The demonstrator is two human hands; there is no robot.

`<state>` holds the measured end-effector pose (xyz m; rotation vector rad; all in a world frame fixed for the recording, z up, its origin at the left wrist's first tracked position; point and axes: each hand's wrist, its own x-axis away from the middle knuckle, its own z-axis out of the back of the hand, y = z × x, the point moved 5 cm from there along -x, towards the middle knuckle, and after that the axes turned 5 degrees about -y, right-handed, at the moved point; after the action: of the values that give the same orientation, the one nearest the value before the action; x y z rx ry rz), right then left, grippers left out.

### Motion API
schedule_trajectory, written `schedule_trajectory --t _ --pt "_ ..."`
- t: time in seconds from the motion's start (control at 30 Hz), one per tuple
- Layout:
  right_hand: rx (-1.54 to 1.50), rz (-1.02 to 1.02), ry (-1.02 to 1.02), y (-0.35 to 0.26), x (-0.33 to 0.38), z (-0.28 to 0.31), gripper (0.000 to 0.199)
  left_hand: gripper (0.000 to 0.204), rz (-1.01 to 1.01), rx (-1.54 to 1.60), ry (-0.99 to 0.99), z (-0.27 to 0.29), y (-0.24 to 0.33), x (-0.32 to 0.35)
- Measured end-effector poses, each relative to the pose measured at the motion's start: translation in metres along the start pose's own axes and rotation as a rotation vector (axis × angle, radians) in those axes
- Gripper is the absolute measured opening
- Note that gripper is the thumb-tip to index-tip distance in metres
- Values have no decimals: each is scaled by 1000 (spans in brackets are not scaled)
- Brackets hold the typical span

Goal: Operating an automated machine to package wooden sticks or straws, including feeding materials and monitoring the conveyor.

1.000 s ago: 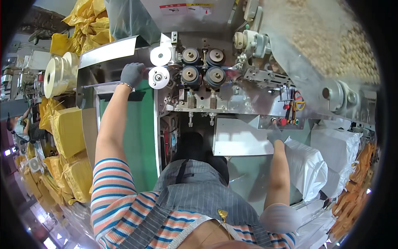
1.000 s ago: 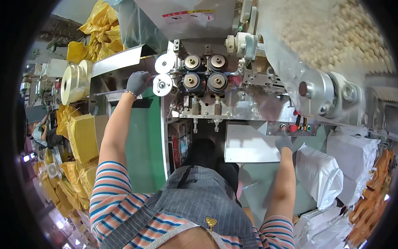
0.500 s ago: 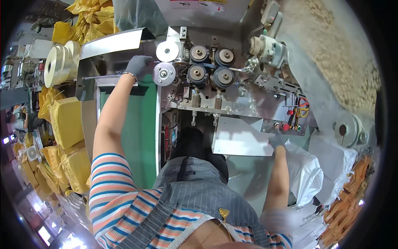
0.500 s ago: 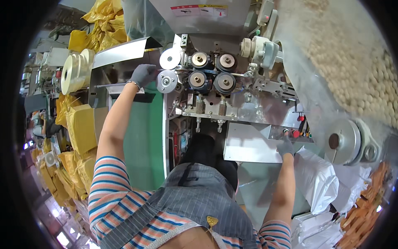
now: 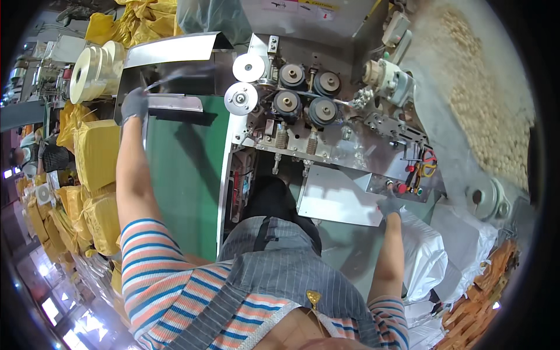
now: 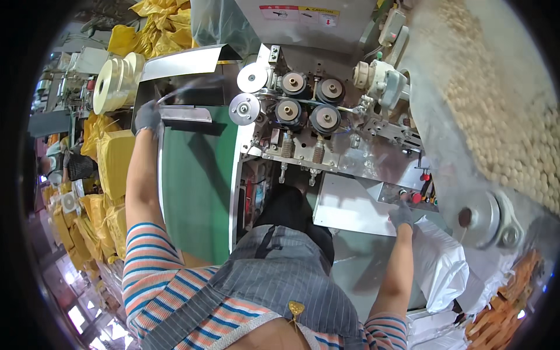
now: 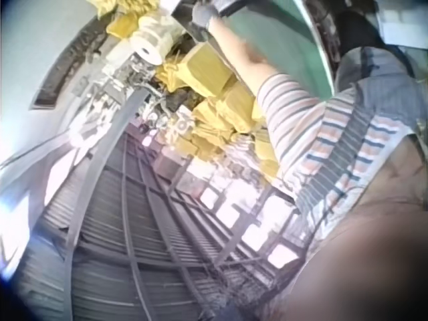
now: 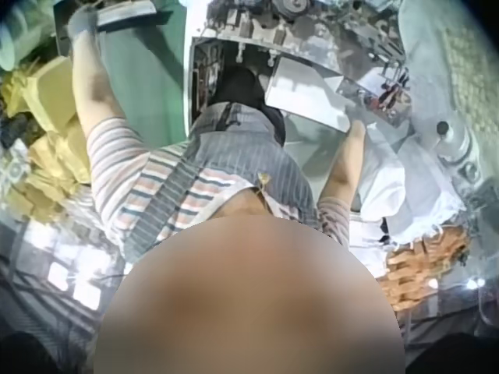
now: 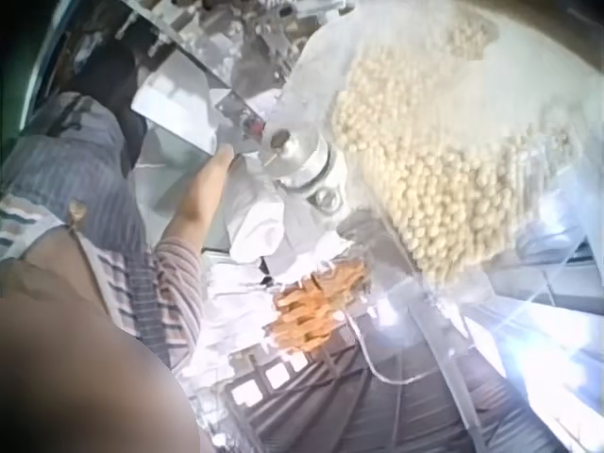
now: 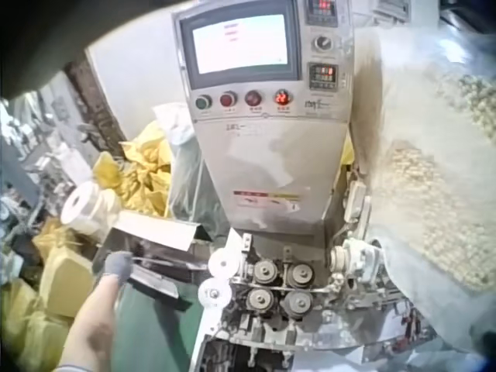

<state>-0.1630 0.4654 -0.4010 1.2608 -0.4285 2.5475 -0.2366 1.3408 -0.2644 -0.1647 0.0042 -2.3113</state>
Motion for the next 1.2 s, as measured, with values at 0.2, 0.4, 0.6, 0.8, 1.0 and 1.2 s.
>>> schedule_trajectory --t 0.2,0.4,0.6,0.8,1.0,1.2 --pt "6 119 107 14 -12 -16 89 38 329 54 102 16 -163 131" --pt "-182 543 351 26 13 -58 79 40 628 -2 84 -10 -250 404" --pt "-196 617 -149 32 114 -101 75 34 277 70 -159 -45 -140 596" --pt "-121 1558 -106 -51 307 -105 90 24 -503 588 -327 11 116 652" --pt "-254 1668 -637 -94 418 -151 54 24 -579 1713 -204 132 199 673" --pt "-165 1174 -1280 -84 448 -203 30 24 -109 2229 189 135 65 654"
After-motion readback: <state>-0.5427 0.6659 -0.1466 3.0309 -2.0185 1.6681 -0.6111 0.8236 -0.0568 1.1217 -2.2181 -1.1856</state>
